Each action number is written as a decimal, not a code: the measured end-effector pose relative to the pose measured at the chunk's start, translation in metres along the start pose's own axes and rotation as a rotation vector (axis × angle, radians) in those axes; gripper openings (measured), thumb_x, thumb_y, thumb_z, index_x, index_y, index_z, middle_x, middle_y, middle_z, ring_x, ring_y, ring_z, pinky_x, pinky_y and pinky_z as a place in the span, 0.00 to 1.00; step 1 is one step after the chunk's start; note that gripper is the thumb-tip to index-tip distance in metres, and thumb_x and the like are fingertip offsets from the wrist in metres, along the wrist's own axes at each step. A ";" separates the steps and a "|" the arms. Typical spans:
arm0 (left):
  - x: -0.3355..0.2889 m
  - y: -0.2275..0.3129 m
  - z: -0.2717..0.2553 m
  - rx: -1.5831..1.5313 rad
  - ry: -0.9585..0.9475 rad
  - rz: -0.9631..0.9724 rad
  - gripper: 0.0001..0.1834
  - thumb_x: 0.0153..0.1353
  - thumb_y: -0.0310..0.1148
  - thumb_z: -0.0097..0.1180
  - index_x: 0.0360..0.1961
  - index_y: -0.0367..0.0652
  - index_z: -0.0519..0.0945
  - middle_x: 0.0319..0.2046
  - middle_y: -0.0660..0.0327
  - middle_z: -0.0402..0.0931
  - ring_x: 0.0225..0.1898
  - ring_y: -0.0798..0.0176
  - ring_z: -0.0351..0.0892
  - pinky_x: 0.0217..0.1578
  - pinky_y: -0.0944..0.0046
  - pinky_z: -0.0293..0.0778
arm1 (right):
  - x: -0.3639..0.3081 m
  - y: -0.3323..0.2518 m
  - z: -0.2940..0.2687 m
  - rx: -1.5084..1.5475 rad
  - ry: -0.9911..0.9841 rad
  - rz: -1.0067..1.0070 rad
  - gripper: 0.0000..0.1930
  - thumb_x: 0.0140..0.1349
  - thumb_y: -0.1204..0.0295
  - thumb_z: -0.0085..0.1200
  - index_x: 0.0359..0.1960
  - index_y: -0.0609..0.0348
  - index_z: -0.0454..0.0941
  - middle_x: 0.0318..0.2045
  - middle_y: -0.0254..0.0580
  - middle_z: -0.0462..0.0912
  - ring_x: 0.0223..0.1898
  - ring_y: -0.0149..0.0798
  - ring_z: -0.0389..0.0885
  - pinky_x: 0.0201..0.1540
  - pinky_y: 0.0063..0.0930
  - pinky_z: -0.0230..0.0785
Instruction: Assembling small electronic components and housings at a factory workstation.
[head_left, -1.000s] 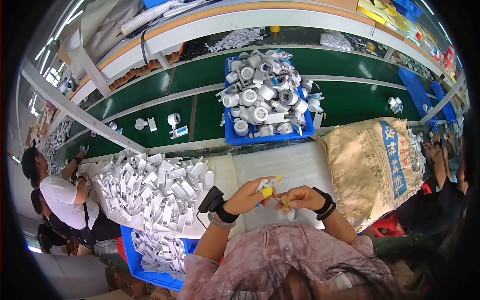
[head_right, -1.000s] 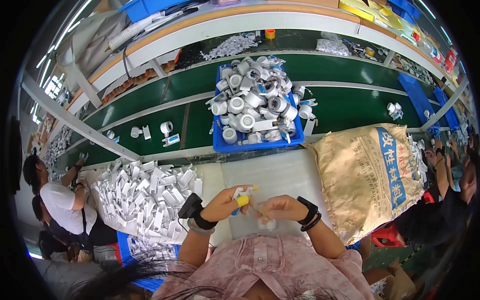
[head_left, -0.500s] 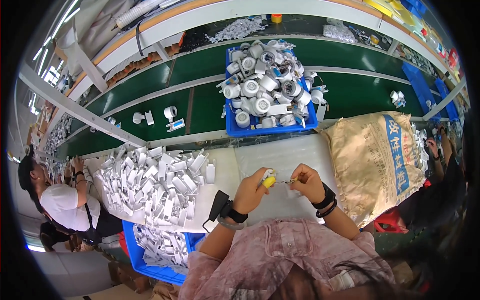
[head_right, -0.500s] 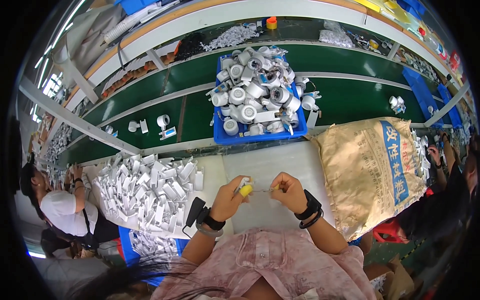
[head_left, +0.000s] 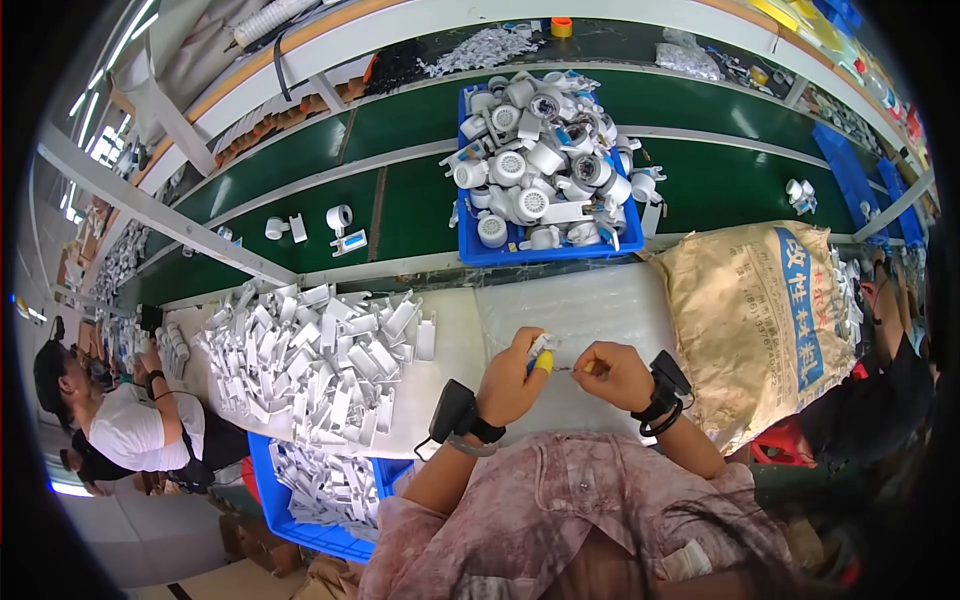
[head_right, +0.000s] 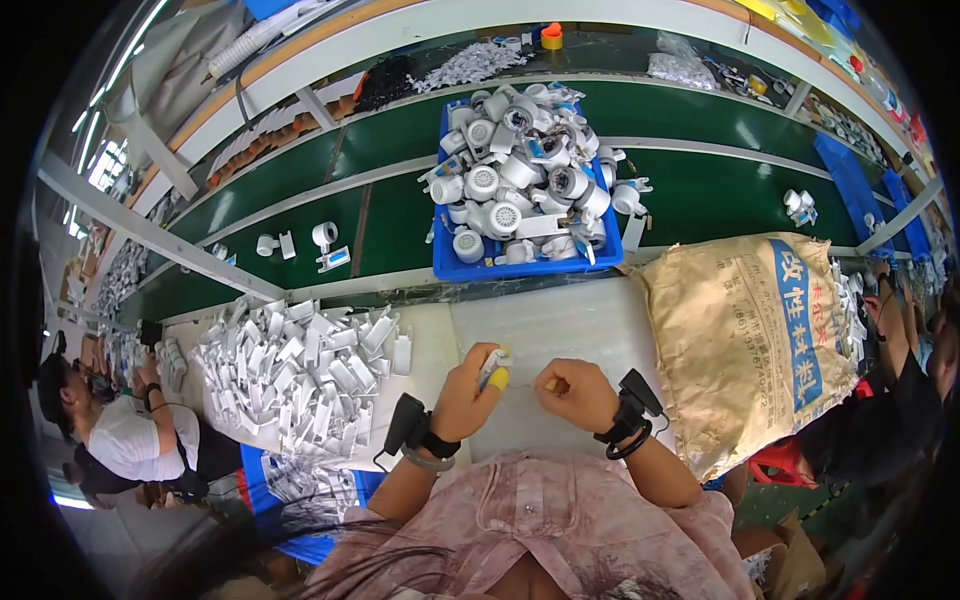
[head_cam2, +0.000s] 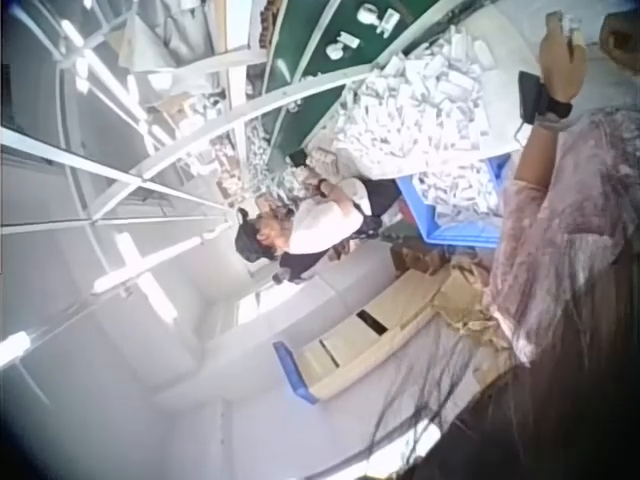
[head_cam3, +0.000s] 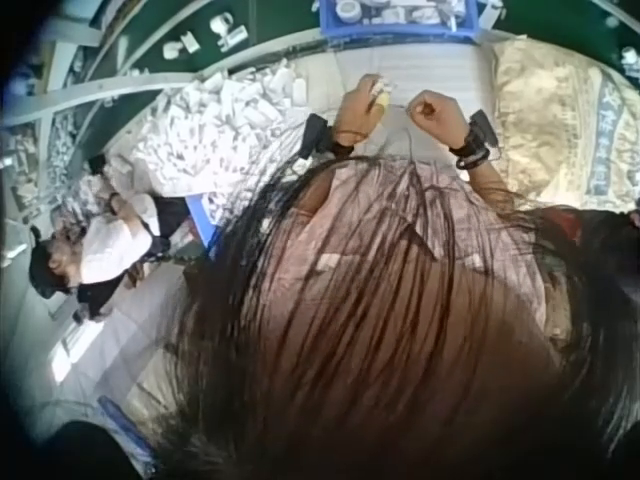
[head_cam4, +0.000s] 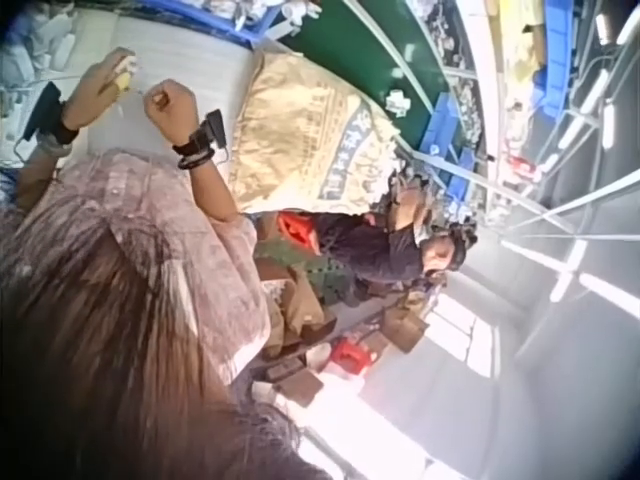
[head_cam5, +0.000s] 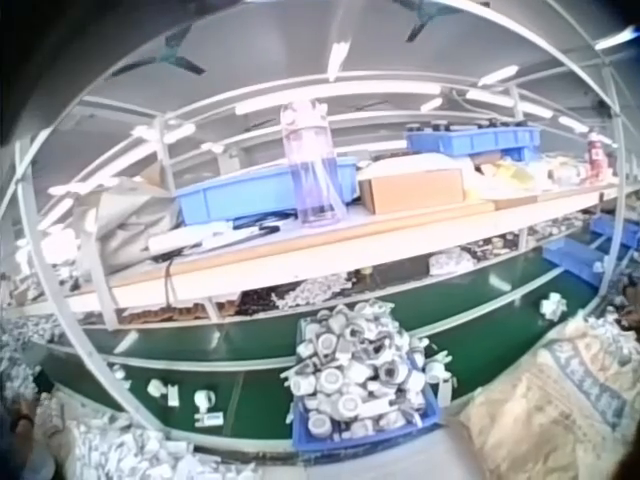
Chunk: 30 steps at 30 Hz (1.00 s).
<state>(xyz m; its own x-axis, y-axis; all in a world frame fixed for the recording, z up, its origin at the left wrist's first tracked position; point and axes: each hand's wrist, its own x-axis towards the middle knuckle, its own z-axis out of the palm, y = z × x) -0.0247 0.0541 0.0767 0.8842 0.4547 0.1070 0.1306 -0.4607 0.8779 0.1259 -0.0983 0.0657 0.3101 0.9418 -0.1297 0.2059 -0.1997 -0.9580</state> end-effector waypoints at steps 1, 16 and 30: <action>0.000 0.000 0.002 -0.167 -0.037 -0.142 0.14 0.62 0.24 0.45 0.49 0.37 0.68 0.29 0.57 0.76 0.23 0.70 0.75 0.25 0.69 0.70 | -0.001 0.002 0.003 -0.313 0.201 -0.207 0.04 0.56 0.78 0.59 0.32 0.61 0.77 0.24 0.36 0.79 0.27 0.29 0.78 0.27 0.21 0.69; -0.015 0.001 0.034 -0.536 -0.061 -0.248 0.18 0.57 0.26 0.48 0.49 0.35 0.63 0.26 0.57 0.75 0.21 0.69 0.75 0.21 0.68 0.72 | -0.008 0.005 0.022 -0.346 0.508 -0.547 0.12 0.43 0.81 0.63 0.31 0.54 0.81 0.31 0.37 0.77 0.37 0.44 0.73 0.43 0.34 0.65; -0.017 0.012 0.035 -0.437 -0.078 -0.215 0.17 0.56 0.25 0.47 0.47 0.33 0.64 0.32 0.47 0.75 0.34 0.52 0.77 0.37 0.61 0.72 | -0.008 0.007 0.022 -0.358 0.531 -0.583 0.14 0.40 0.81 0.65 0.31 0.52 0.81 0.31 0.35 0.75 0.37 0.43 0.71 0.42 0.33 0.63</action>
<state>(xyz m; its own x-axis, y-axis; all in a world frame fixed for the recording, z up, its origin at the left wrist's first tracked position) -0.0225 0.0140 0.0691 0.8911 0.4381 -0.1185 0.1282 0.0074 0.9917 0.1048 -0.1012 0.0545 0.4380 0.6875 0.5792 0.7194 0.1183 -0.6844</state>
